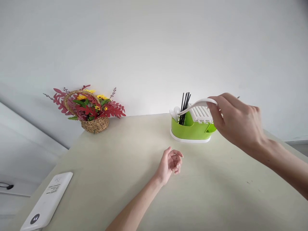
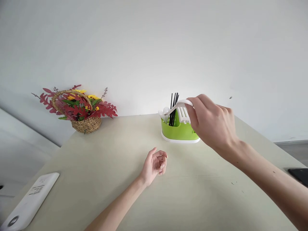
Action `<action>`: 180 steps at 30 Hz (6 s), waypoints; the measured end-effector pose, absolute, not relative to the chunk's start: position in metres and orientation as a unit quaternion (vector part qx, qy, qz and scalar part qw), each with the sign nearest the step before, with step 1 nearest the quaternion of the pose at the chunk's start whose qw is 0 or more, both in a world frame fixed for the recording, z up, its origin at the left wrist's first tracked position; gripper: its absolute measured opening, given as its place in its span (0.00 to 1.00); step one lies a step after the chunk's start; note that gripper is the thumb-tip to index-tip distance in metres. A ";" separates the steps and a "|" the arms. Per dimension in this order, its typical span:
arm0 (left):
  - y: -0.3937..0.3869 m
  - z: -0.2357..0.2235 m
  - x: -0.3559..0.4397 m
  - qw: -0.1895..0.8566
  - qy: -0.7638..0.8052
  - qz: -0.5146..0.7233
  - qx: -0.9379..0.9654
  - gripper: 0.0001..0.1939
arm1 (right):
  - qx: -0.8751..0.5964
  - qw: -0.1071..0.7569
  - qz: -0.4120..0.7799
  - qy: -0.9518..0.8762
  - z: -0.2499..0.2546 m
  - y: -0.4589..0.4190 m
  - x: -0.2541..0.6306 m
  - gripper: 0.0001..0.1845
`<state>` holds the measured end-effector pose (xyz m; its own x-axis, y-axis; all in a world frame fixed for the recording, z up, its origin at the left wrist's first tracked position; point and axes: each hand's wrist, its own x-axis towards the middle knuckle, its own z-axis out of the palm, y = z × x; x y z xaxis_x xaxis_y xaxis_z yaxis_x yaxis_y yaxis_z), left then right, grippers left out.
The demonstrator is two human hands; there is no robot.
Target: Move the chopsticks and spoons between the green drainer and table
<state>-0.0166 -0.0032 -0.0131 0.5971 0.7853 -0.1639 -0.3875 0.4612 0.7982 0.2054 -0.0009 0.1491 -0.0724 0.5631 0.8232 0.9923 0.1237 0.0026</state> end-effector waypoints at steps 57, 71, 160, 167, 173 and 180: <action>-0.006 -0.008 -0.018 0.784 0.293 0.345 0.425 0.19 | -0.510 0.227 -0.270 -0.785 0.075 0.064 0.191 0.18; -0.005 -0.007 -0.018 0.783 0.308 0.333 0.426 0.20 | -0.561 0.235 -0.230 -0.760 0.063 0.072 0.237 0.45; -0.009 -0.002 -0.014 0.768 0.313 0.321 0.458 0.23 | -0.572 0.244 0.081 -0.779 -0.076 0.005 0.174 0.30; -0.008 -0.005 -0.014 0.768 0.310 0.322 0.459 0.22 | -0.581 0.277 0.107 -0.758 -0.072 0.003 0.173 0.28; -0.007 -0.007 -0.014 0.769 0.309 0.319 0.460 0.22 | -0.591 0.274 0.120 -0.749 -0.069 0.002 0.171 0.29; -0.006 -0.006 -0.014 0.768 0.310 0.318 0.461 0.23 | -0.582 0.301 0.109 -0.748 -0.071 0.002 0.172 0.27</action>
<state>-0.0139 -0.0063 -0.0062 0.6051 0.7750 -0.1824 -0.2031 0.3718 0.9058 0.1716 0.0024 -0.0712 -0.1418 0.9354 0.3238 0.8039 0.2997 -0.5137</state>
